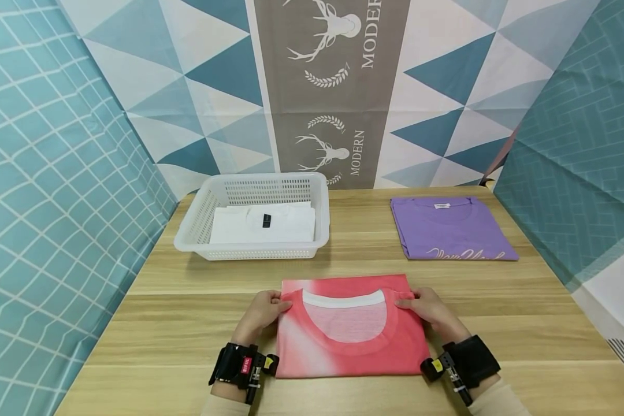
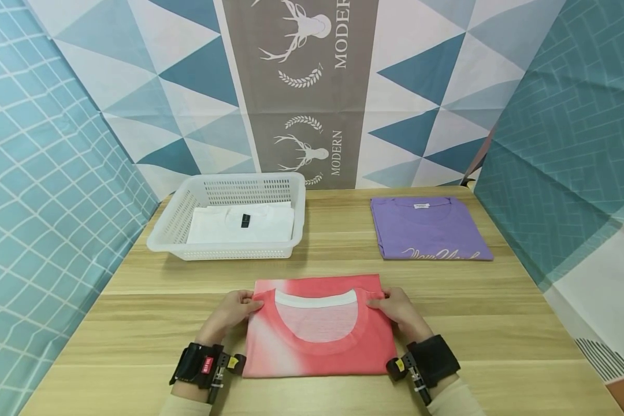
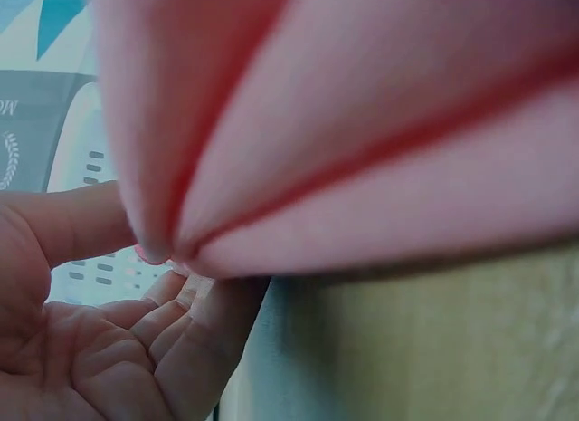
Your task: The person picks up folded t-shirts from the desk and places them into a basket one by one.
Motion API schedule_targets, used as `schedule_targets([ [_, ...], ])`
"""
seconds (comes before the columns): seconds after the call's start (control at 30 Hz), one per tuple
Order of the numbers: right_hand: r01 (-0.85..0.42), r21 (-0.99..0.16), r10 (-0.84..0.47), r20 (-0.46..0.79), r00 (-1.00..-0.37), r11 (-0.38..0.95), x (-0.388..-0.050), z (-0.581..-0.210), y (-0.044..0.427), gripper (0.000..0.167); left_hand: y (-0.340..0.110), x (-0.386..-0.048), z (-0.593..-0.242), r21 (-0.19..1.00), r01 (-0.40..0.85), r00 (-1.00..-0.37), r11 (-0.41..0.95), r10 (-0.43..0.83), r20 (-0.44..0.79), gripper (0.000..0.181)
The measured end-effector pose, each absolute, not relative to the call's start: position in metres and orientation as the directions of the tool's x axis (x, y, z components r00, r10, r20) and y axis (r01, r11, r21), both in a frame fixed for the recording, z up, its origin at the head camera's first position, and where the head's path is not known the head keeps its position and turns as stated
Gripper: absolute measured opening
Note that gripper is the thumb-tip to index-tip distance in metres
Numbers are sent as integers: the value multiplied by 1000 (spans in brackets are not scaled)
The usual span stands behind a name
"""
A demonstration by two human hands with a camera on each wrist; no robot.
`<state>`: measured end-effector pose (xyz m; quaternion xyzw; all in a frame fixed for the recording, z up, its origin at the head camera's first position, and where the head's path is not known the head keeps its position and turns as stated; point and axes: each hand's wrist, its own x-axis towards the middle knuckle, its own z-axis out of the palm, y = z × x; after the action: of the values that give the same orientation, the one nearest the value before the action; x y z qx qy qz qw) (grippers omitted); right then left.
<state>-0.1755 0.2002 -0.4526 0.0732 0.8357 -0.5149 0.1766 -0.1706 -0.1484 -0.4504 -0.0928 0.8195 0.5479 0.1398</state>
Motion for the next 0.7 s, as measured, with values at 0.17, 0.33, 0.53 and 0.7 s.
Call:
schedule_targets([
  [0.17, 297, -841, -65, -363, -930, 451, -175, -451, 199, 42, -148, -169, -445, 877, -298, -945, 378, 15, -327, 17],
  [0.33, 280, -846, -61, -343, -937, 453, -172, -445, 198, 41, -147, -169, -433, 870, -288, -945, 400, 27, -325, 17],
  [0.53, 297, -839, -44, -354, -934, 456, -169, -436, 196, 41, -146, -168, -425, 862, -275, -948, 425, 30, -317, 17],
  [0.7, 265, -851, -50, -321, -946, 454, -166, -433, 196, 35, -145, -165, -424, 871, -260, -956, 418, 18, -294, 17],
])
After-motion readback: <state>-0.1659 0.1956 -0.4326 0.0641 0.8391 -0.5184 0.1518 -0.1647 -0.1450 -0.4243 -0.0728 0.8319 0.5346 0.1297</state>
